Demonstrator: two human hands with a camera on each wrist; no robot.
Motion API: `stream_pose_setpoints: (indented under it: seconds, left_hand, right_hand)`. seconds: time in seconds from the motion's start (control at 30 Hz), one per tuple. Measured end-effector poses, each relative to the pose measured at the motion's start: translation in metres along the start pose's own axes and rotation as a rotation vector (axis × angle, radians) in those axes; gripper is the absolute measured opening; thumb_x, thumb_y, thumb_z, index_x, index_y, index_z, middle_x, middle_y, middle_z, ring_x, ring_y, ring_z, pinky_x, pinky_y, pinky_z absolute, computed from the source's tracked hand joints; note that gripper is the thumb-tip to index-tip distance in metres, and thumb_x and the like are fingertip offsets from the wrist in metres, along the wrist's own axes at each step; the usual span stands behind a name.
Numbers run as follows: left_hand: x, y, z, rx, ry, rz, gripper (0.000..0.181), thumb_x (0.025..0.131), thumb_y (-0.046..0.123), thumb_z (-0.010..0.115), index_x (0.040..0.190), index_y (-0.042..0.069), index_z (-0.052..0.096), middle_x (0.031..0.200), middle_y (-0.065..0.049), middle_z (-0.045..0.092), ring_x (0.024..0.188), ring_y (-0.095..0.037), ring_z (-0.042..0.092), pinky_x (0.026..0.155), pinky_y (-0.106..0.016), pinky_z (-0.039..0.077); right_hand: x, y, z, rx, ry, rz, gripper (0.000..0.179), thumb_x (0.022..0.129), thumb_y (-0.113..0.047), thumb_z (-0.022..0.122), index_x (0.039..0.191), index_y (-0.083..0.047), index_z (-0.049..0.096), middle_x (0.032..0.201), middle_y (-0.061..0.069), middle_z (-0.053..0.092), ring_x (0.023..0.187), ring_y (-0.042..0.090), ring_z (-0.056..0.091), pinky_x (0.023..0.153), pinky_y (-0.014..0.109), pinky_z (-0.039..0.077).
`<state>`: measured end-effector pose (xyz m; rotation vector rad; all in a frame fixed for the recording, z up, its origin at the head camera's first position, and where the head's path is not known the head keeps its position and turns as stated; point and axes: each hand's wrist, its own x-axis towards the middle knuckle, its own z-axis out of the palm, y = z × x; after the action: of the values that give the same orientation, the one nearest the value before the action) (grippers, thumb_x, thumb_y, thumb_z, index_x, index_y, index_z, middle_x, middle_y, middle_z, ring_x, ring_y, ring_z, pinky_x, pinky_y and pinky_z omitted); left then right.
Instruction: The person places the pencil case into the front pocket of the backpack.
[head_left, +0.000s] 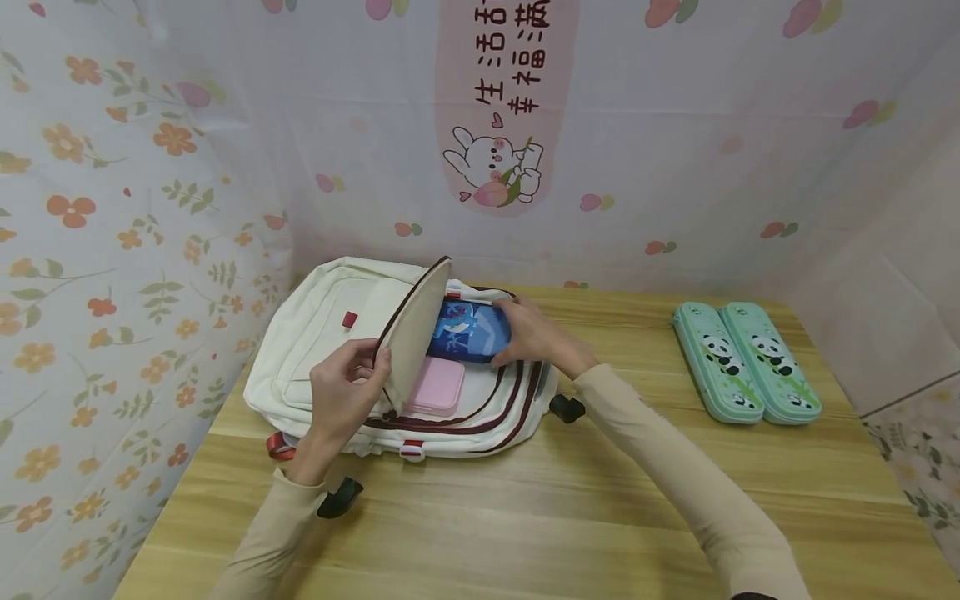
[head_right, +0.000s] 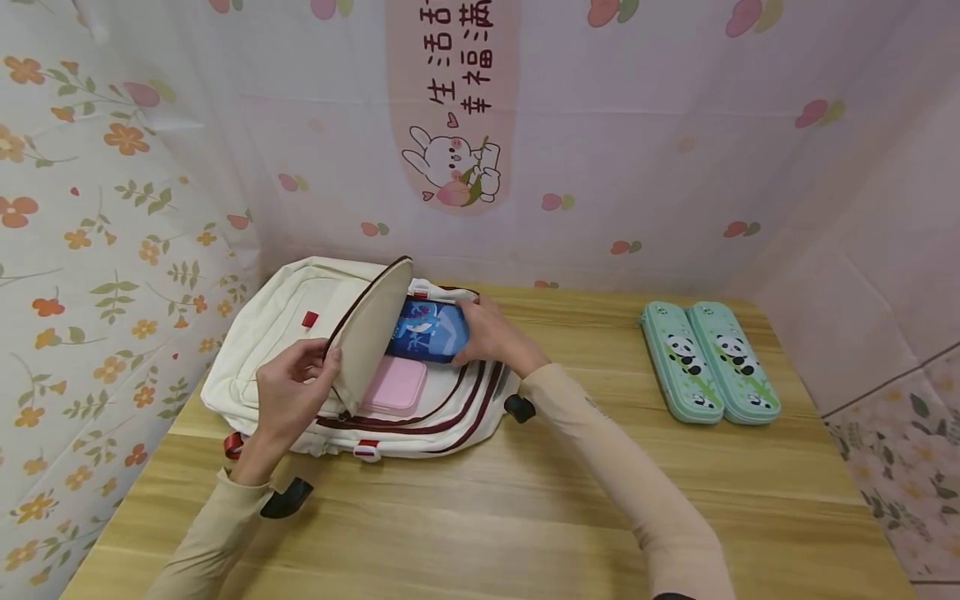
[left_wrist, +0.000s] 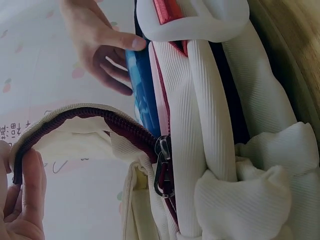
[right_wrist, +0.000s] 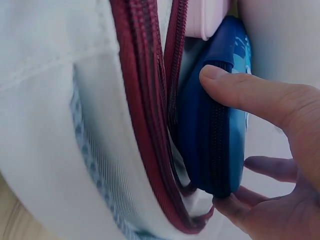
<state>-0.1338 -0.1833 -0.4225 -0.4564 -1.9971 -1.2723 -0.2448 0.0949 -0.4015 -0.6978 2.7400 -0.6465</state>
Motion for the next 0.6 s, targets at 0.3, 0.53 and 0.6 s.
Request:
stream_pose_setpoints:
  seconds: [0.3, 0.53, 0.6]
  left_hand:
    - [-0.001, -0.001, 0.003, 0.011, 0.014, 0.012, 0.017, 0.076, -0.019, 0.073, 0.091, -0.013, 0.069, 0.074, -0.019, 0.069, 0.064, -0.001, 0.06, 0.057, -0.006, 0.051]
    - [-0.002, -0.001, 0.005, -0.035, -0.001, 0.009, 0.015, 0.079, -0.013, 0.074, 0.094, -0.01, 0.071, 0.077, -0.021, 0.07, 0.065, -0.003, 0.062, 0.058, -0.008, 0.053]
    - [-0.003, 0.0, 0.006, -0.043, -0.001, 0.012, 0.015, 0.079, -0.013, 0.074, 0.093, -0.01, 0.071, 0.077, -0.022, 0.07, 0.065, -0.004, 0.063, 0.058, -0.008, 0.053]
  right_hand:
    - [0.013, -0.007, 0.006, -0.021, 0.008, -0.011, 0.101, 0.07, -0.027, 0.093, 0.149, 0.005, 0.039, 0.147, 0.029, 0.041, 0.131, 0.038, 0.047, 0.113, 0.049, 0.044]
    - [0.02, -0.016, 0.01, -0.029, -0.004, -0.014, 0.1, 0.073, -0.023, 0.093, 0.15, 0.006, 0.037, 0.149, 0.028, 0.04, 0.134, 0.037, 0.044, 0.116, 0.047, 0.041]
    - [0.021, -0.017, 0.013, -0.03, -0.013, -0.009, 0.1, 0.074, -0.022, 0.092, 0.151, 0.005, 0.036, 0.149, 0.027, 0.039, 0.134, 0.038, 0.044, 0.116, 0.047, 0.041]
